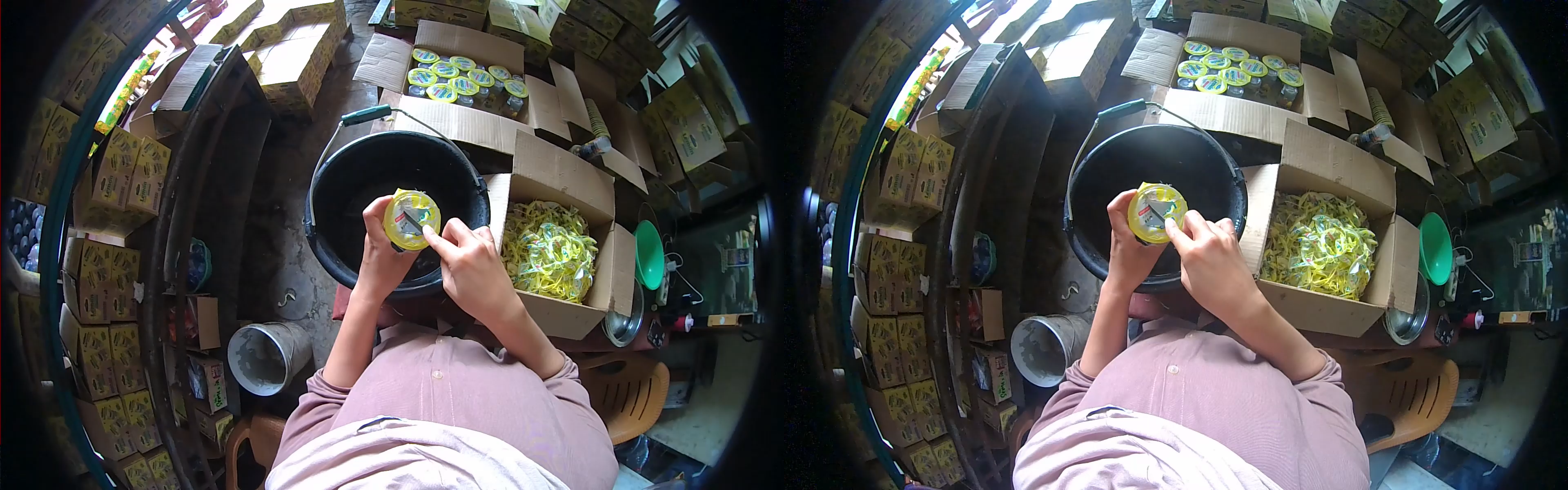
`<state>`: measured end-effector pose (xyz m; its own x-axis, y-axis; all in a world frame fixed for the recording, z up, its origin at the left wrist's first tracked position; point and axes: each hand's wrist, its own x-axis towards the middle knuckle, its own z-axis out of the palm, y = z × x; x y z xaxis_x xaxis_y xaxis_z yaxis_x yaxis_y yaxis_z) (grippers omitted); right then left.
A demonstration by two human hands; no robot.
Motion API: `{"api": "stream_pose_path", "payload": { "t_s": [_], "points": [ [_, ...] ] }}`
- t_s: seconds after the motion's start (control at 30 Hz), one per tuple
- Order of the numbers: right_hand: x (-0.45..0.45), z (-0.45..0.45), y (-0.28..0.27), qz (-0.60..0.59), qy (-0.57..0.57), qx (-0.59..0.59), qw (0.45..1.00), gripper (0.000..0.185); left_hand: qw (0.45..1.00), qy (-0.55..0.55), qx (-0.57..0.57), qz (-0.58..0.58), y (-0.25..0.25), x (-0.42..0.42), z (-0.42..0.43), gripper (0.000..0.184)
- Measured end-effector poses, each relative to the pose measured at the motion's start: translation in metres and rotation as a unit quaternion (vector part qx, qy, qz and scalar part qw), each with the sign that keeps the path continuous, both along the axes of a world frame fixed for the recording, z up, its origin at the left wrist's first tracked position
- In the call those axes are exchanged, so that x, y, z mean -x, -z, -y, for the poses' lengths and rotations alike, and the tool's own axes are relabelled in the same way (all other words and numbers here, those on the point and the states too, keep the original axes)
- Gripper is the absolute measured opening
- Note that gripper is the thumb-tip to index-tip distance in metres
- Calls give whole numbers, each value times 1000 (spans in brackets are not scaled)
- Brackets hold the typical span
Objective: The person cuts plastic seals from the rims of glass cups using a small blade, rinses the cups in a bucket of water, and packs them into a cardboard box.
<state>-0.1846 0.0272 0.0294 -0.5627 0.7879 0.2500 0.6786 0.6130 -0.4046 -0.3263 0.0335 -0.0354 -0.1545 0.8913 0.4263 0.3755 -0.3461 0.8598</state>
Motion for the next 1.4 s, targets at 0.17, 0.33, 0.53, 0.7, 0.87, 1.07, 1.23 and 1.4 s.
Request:
{"api": "stream_pose_path", "payload": {
  "t_s": [0.17,0.33,0.53,0.7,0.87,1.07,1.23,1.4],
  "points": [
    [-9,3,-3,12,9,32,999,40,1000,-9,16,19,7,3,-3,73],
    [-26,14,-3,-29,26,35,999,36,1000,-21,0,9,6,3,-4,71],
    [-58,31,2,-139,90,94,982,32,993,-54,29,-103,15,5,-6,67],
    [-87,49,14,-202,124,94,967,31,973,-61,46,-219,12,-2,-5,67],
    [-116,64,21,-231,172,111,951,32,946,-44,50,-318,11,-5,-6,66],
    [-141,74,30,-245,196,73,947,33,905,-70,34,-419,11,-7,-5,66],
    [-161,81,31,-240,208,73,945,33,874,-90,30,-477,12,-7,-4,65],
    [-180,90,35,-239,215,87,943,32,820,-104,-7,-562,15,-9,-7,57]
  ]
}}
